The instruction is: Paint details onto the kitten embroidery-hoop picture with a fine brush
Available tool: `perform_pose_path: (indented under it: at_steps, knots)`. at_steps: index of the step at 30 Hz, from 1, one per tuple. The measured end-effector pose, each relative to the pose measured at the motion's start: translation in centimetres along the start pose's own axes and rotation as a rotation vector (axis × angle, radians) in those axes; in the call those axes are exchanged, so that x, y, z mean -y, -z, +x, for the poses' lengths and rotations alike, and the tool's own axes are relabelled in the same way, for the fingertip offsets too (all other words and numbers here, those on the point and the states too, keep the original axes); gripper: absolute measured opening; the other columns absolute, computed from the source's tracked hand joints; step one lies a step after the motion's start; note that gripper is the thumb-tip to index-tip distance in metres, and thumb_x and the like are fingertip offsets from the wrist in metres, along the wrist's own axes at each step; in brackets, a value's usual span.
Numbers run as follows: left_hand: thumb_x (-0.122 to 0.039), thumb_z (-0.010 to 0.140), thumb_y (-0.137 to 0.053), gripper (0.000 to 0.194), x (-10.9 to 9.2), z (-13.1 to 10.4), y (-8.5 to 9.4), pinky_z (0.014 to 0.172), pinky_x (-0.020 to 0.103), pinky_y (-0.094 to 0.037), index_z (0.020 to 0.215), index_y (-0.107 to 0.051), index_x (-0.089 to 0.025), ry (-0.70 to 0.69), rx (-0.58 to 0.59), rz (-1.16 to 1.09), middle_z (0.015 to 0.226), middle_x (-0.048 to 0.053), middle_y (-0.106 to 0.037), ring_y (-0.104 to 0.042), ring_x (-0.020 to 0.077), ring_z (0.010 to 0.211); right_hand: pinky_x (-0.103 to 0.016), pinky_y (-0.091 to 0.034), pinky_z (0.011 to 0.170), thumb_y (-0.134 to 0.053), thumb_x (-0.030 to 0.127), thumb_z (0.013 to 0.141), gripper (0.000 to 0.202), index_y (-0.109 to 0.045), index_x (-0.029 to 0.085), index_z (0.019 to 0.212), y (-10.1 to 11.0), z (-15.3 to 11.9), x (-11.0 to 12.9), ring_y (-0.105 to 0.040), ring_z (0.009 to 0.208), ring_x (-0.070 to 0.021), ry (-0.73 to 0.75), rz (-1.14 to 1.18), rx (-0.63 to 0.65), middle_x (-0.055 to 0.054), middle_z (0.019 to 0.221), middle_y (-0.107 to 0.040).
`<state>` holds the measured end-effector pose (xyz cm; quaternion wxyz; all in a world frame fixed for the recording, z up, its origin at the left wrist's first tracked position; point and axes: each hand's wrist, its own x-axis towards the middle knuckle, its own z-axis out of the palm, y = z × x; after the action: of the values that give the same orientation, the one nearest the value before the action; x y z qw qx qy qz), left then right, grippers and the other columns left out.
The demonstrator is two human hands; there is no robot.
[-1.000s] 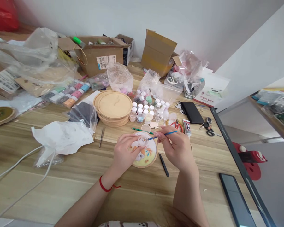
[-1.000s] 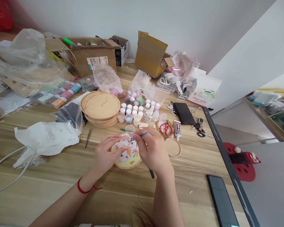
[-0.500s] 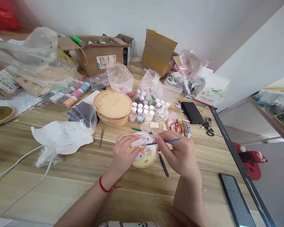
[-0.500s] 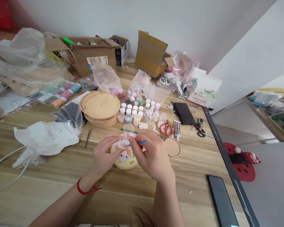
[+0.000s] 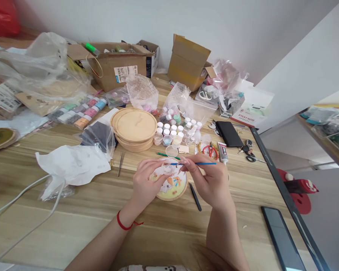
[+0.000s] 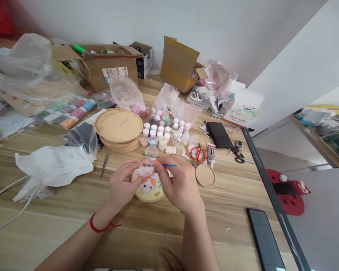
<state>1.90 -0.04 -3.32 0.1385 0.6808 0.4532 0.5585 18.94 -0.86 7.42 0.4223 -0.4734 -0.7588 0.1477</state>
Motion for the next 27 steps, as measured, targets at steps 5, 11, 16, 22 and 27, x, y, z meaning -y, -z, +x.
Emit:
perform_pose_path:
  at_steps: [5,11,16,22,27]
  knots:
    - [-0.027,0.077,-0.078,0.021,-0.3,0.2,0.2,0.081,0.038,-0.056,0.095,-0.071,-0.019,0.013,0.008,0.011,0.091,0.006,-0.075,-0.068,0.0218,0.089,-0.028,-0.048,0.063,-0.053,0.022,0.096,0.018,-0.065,0.019,0.083,0.8,-0.2,0.1,-0.063,0.068,-0.0152,-0.029,0.027,-0.003,-0.004,0.073,-0.069]
    - [-0.028,0.077,-0.077,0.021,-0.5,0.4,0.2,0.08,0.038,-0.056,0.096,-0.071,-0.02,0.004,0.001,0.01,0.09,0.006,-0.075,-0.068,0.0217,0.088,-0.03,-0.049,0.064,-0.051,0.025,0.096,0.02,-0.066,0.02,0.084,0.7,-0.3,0.1,-0.064,0.071,-0.0172,-0.081,0.006,0.024,-0.004,0.075,-0.069]
    - [-0.026,0.077,-0.078,0.022,-0.4,0.3,0.2,0.08,0.037,-0.056,0.096,-0.071,-0.02,-0.015,0.0,-0.006,0.091,0.005,-0.075,-0.068,0.0213,0.088,-0.029,-0.048,0.065,-0.051,0.027,0.097,0.022,-0.066,0.019,0.083,0.5,-0.2,0.3,-0.064,0.073,-0.0167,-0.136,0.04,0.073,-0.005,0.076,-0.069]
    - [-0.026,0.078,-0.078,0.021,-0.1,0.2,0.1,0.08,0.037,-0.056,0.096,-0.071,-0.019,-0.024,0.0,0.005,0.092,0.006,-0.075,-0.068,0.0212,0.089,-0.026,-0.049,0.066,-0.049,0.025,0.098,0.023,-0.069,0.019,0.09,0.7,-0.1,0.6,-0.066,0.074,-0.0152,-0.118,0.088,0.175,-0.004,0.079,-0.07]
    - [-0.029,0.075,-0.08,0.024,-0.1,0.3,0.1,0.079,0.037,-0.056,0.096,-0.072,-0.02,0.008,-0.009,0.005,0.091,0.006,-0.074,-0.068,0.0211,0.087,-0.027,-0.05,0.068,-0.044,0.024,0.1,0.025,-0.068,0.019,0.093,1.5,-0.2,0.6,-0.066,0.076,-0.0153,-0.136,0.084,0.258,-0.004,0.082,-0.071]
